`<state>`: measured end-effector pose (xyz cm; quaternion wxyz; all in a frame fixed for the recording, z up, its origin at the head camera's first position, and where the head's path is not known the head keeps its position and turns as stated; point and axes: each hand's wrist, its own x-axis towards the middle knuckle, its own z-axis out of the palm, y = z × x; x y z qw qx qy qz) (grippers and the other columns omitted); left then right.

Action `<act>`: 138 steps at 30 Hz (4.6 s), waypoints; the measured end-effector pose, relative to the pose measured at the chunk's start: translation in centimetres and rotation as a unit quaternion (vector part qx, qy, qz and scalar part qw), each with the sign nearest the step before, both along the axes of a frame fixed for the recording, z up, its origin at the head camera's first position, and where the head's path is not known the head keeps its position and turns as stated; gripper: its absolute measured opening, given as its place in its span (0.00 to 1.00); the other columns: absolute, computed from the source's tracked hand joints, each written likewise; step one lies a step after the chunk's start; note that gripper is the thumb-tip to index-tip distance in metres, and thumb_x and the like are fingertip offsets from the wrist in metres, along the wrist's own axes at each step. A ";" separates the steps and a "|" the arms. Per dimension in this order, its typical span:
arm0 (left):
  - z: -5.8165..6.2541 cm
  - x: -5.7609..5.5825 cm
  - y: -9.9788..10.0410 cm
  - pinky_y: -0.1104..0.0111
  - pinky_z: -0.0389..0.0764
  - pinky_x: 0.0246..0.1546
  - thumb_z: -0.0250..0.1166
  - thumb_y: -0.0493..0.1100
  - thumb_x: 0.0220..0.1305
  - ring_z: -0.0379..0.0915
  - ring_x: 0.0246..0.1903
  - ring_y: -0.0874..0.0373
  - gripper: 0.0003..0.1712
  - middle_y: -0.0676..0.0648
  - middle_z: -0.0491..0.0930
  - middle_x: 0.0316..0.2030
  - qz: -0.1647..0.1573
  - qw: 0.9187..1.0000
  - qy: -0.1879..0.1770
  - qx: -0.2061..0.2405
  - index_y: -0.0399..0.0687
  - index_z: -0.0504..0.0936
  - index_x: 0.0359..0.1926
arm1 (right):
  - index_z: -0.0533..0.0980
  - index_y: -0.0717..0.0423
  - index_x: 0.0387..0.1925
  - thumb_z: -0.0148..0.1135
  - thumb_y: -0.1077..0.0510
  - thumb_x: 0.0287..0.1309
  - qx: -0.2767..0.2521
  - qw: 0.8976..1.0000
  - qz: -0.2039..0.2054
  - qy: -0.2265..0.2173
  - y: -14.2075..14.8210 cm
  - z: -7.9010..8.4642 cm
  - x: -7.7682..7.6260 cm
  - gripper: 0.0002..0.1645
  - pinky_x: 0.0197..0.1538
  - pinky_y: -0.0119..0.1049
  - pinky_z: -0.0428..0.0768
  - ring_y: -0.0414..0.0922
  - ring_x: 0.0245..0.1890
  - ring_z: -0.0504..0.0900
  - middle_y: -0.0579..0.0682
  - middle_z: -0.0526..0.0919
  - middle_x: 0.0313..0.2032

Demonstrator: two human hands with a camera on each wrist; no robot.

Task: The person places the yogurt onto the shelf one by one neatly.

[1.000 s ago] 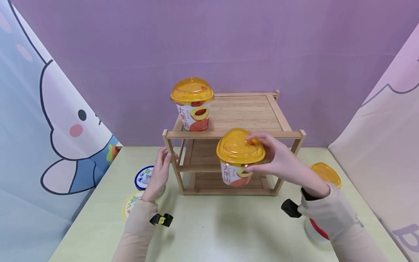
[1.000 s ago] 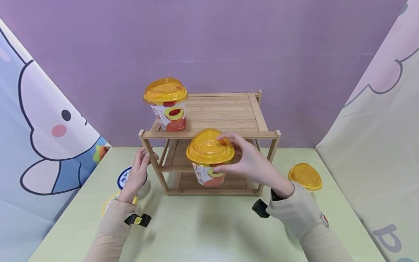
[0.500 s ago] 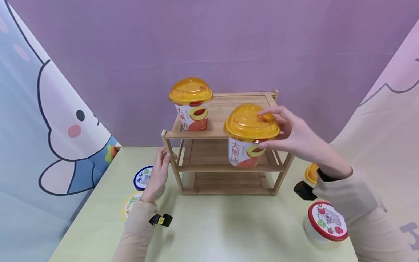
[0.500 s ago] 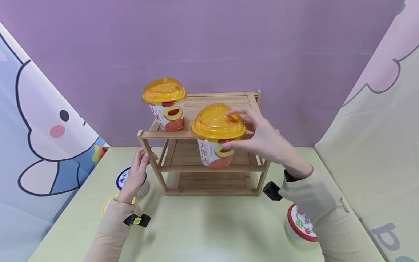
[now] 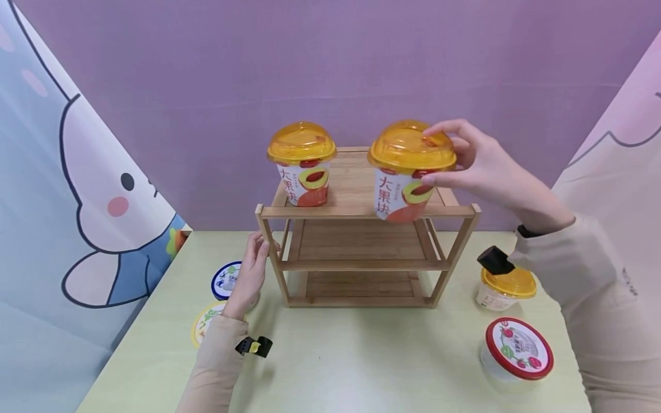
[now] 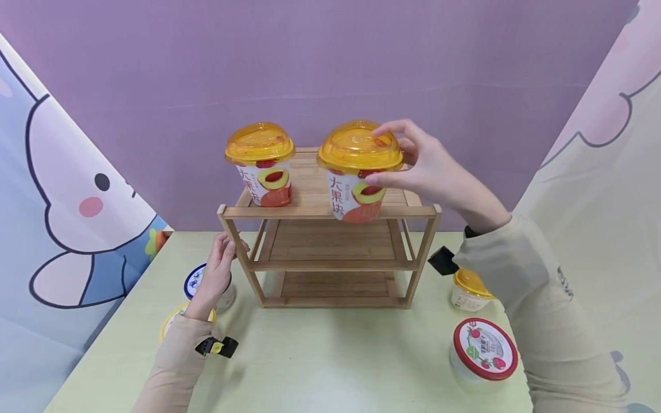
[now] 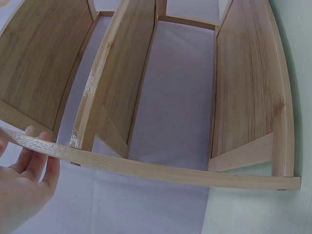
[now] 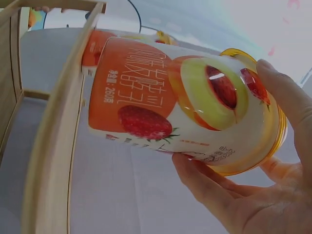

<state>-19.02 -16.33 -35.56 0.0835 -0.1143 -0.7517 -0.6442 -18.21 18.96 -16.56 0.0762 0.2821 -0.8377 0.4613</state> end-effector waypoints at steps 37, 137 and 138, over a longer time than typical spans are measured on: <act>-0.2 -0.1 0.1 0.52 0.51 0.58 0.35 0.39 0.70 0.60 0.52 0.39 0.18 0.37 0.66 0.42 -0.001 1.000 0.011 0.005 0.37 0.55 0.57 | 0.59 0.43 0.54 0.63 0.54 0.50 0.054 0.991 -0.078 -0.094 2.9 -0.2 -4.8 0.31 0.55 0.52 0.63 0.39 0.41 0.75 0.56 0.72 0.51; 0.2 0.1 0.3 0.54 0.52 0.58 0.36 0.39 0.70 0.59 0.52 0.41 0.17 0.33 0.66 0.42 0.001 1.000 0.017 -0.005 0.36 0.56 0.56 | 0.61 0.52 0.59 0.49 0.66 0.59 -0.036 0.987 -0.137 0.081 7.0 -8.1 2.3 0.25 0.44 0.15 0.66 0.28 0.45 0.71 0.34 0.72 0.46; 0.1 0.1 0.4 0.54 0.52 0.58 0.36 0.39 0.70 0.59 0.52 0.42 0.17 0.35 0.66 0.42 0.002 1.000 0.018 -0.004 0.35 0.56 0.56 | 0.61 0.52 0.58 0.48 0.67 0.59 -0.039 0.986 -0.135 0.086 7.1 -8.3 2.5 0.25 0.44 0.15 0.66 0.28 0.46 0.71 0.34 0.72 0.46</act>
